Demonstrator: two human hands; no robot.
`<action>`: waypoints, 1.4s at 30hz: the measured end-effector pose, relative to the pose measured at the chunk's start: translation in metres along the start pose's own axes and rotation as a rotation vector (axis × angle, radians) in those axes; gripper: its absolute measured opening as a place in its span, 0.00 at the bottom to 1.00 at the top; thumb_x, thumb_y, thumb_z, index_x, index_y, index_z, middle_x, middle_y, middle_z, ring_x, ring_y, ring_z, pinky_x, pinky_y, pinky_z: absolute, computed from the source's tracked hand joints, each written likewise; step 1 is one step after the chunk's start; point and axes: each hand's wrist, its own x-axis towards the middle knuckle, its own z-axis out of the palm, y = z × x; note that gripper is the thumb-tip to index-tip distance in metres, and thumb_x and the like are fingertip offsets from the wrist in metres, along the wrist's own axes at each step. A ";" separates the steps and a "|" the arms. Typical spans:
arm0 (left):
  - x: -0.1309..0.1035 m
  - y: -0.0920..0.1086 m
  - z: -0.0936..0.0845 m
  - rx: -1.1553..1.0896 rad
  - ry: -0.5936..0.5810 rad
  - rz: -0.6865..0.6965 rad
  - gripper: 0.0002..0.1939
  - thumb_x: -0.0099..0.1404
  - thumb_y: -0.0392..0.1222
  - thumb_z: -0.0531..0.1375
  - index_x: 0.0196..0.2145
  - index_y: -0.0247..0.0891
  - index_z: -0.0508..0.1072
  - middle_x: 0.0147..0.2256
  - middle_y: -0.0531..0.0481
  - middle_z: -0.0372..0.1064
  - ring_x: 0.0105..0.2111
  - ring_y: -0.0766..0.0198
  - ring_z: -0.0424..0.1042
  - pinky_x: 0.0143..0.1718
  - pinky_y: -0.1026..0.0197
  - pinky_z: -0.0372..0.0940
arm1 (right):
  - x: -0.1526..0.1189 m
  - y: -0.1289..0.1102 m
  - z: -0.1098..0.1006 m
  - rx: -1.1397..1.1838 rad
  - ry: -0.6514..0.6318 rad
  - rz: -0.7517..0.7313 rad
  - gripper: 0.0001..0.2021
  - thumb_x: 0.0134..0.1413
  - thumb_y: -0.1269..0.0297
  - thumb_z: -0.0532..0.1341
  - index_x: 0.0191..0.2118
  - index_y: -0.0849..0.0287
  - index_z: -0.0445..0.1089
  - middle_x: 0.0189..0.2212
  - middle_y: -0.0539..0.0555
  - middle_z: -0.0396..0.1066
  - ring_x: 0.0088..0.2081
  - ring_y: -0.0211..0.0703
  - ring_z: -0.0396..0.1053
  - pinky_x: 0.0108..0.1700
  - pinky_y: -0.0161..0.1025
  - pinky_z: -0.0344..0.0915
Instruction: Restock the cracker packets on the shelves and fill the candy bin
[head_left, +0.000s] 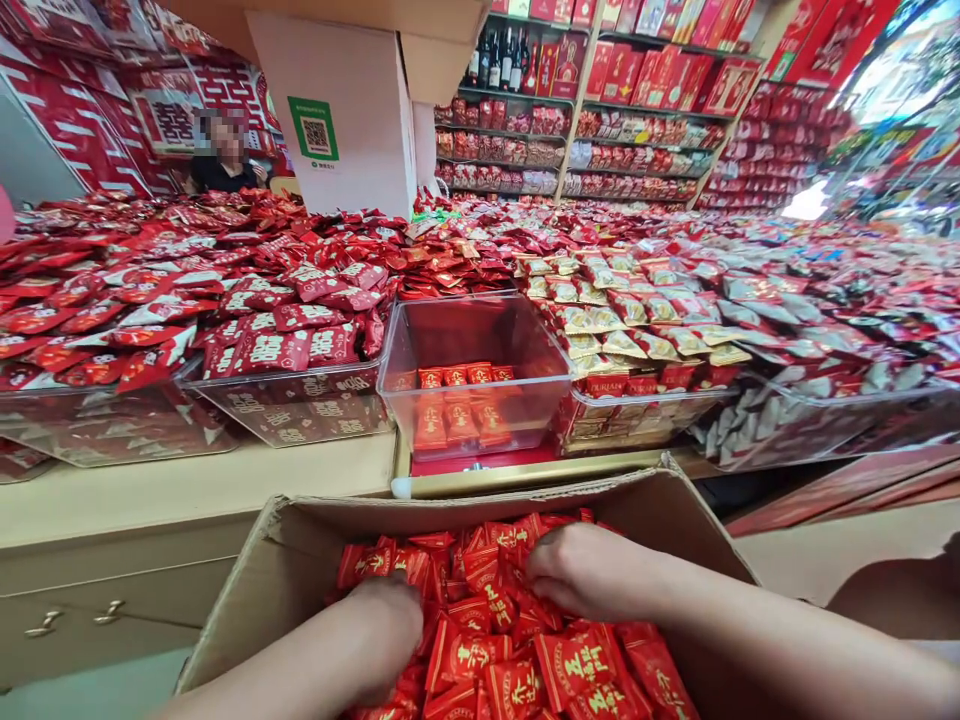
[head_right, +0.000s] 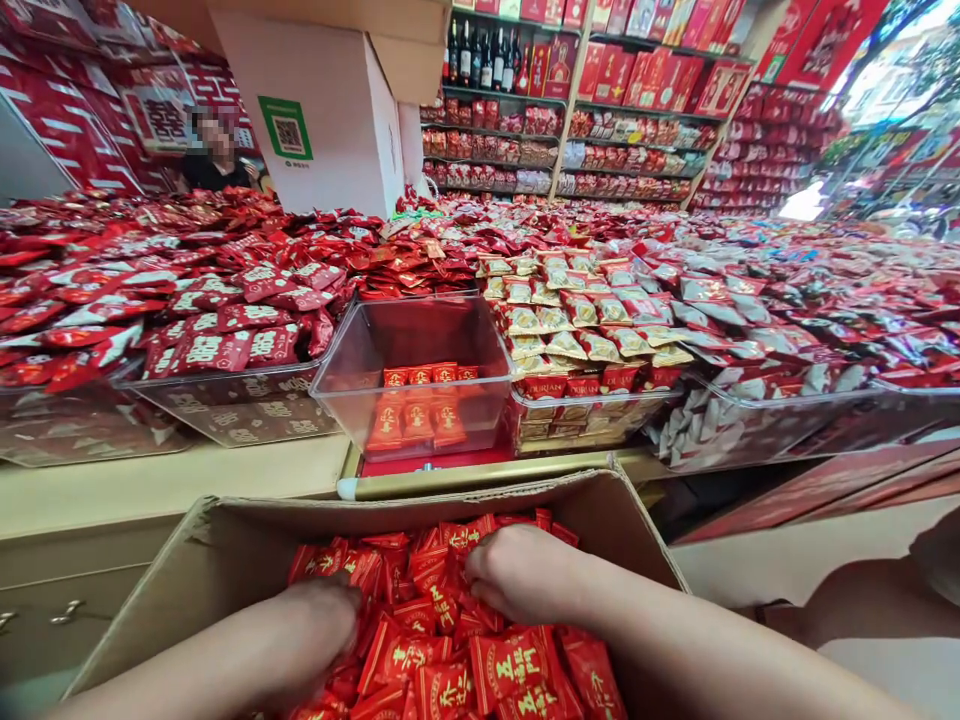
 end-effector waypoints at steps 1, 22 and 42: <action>-0.002 0.001 -0.004 0.024 -0.016 0.001 0.08 0.32 0.26 0.60 0.11 0.37 0.67 0.22 0.43 0.71 0.29 0.48 0.70 0.32 0.50 0.63 | 0.000 0.000 -0.001 0.033 0.008 0.001 0.08 0.52 0.71 0.53 0.29 0.60 0.70 0.27 0.54 0.72 0.29 0.39 0.68 0.33 0.34 0.60; -0.014 0.033 -0.049 -0.991 0.057 0.224 0.12 0.57 0.42 0.57 0.37 0.39 0.59 0.23 0.60 0.62 0.22 0.71 0.63 0.23 0.68 0.55 | 0.009 -0.025 -0.006 1.371 0.297 0.199 0.20 0.34 0.54 0.69 0.28 0.64 0.64 0.23 0.47 0.66 0.24 0.29 0.59 0.28 0.31 0.57; -0.019 0.021 -0.056 -1.298 0.096 0.166 0.29 0.53 0.65 0.54 0.42 0.38 0.63 0.12 0.59 0.64 0.09 0.73 0.58 0.11 0.72 0.49 | -0.010 -0.059 -0.078 -0.565 0.661 -0.512 0.16 0.62 0.70 0.45 0.49 0.68 0.65 0.47 0.58 0.69 0.38 0.42 0.66 0.37 0.39 0.64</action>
